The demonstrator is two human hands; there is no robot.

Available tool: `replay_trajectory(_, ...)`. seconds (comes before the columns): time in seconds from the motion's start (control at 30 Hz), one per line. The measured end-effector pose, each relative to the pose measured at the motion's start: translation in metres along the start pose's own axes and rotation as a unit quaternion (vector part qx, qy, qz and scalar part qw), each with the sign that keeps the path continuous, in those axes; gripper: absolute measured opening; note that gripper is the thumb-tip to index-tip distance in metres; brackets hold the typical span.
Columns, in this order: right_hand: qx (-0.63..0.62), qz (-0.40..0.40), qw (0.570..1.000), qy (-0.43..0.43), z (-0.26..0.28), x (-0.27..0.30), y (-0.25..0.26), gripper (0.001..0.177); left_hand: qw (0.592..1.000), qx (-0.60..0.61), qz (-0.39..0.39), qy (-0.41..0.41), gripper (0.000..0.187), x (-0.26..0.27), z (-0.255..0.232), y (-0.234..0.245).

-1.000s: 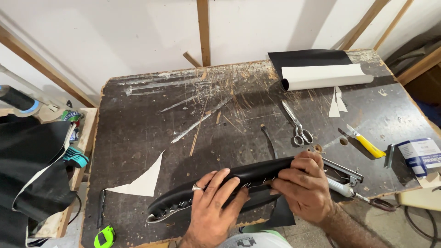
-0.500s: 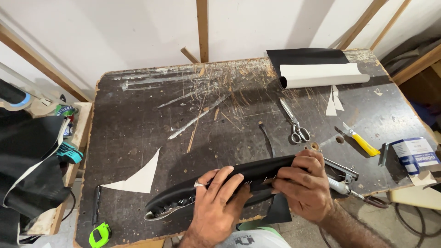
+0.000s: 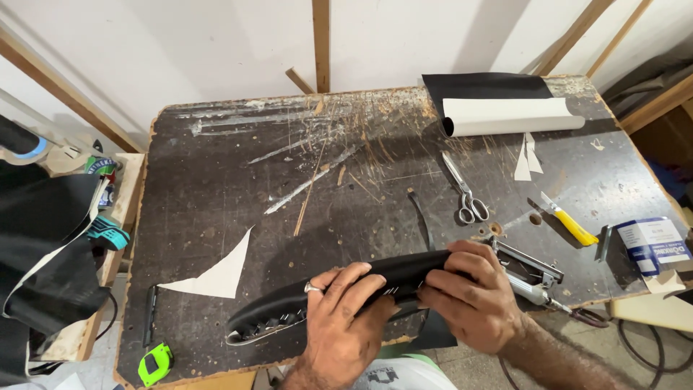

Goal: Stretching and stapling vinyl fabric onto a furniture frame and trimming the excess with scissors.

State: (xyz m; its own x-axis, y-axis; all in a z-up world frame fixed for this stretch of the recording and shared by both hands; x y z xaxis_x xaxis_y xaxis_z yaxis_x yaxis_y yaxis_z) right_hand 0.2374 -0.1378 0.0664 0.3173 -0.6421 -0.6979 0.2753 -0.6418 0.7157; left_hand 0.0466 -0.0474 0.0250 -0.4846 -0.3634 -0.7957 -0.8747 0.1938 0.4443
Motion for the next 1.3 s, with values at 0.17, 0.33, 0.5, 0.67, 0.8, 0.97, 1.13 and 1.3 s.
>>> replay_trajectory(0.17, 0.011, -0.001, 1.000, -0.028, 0.004, 0.006, -0.005, 0.017, 0.999, 0.021, -0.015, 0.019, 0.010, 0.003, 0.000, 0.001)
replay_trajectory(0.33, 0.026, -0.020, 0.998, -0.046, 0.006, 0.011, -0.010, 0.016, 0.998, 0.018, -0.028, 0.050, 0.003, 0.004, -0.002, -0.006)
replay_trajectory(0.5, 0.015, -0.045, 0.996, -0.072, 0.004, 0.003, -0.014, 0.016, 0.990, -0.013, -0.059, 0.128, 0.012, 0.004, -0.010, -0.011)
replay_trajectory(0.67, -0.082, -0.046, 0.995, -0.025, -0.020, -0.008, -0.049, 0.024, 0.970, -0.154, -0.140, 0.127, 0.026, -0.021, -0.029, 0.001)
replay_trajectory(0.8, -0.227, -0.032, 0.973, -0.032, -0.039, -0.023, -0.059, 0.008, 0.960, -0.210, -0.103, 0.154, 0.026, -0.025, -0.026, -0.004)
replay_trajectory(0.97, -0.166, -0.025, 0.986, -0.015, -0.041, -0.052, -0.046, 0.014, 0.951, -0.206, -0.093, 0.212, 0.019, -0.032, -0.011, -0.008)
replay_trajectory(1.13, -0.186, -0.041, 0.980, -0.050, -0.037, -0.056, -0.055, 0.011, 0.919, -0.234, -0.059, 0.311, 0.022, -0.037, -0.002, 0.003)
replay_trajectory(1.3, -0.101, -0.078, 0.974, -0.184, -0.085, 0.091, -0.097, 0.017, 0.839, -0.238, -0.097, 0.480, 0.041, -0.037, -0.015, 0.001)
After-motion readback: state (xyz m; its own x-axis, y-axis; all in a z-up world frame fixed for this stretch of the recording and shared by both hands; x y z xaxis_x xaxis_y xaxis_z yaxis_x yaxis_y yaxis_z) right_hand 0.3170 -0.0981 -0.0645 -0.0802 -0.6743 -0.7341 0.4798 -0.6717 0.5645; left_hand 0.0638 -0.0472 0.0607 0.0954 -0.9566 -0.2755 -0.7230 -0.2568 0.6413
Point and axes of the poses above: each hand's wrist, its own x-axis away from the middle knuckle, its own y-axis out of the back of the hand, z = x × y, the point moved 2 cm from there along -x, towards the middle knuckle, and after that the axes turned 6 degrees about x, right-handed, at the moved point
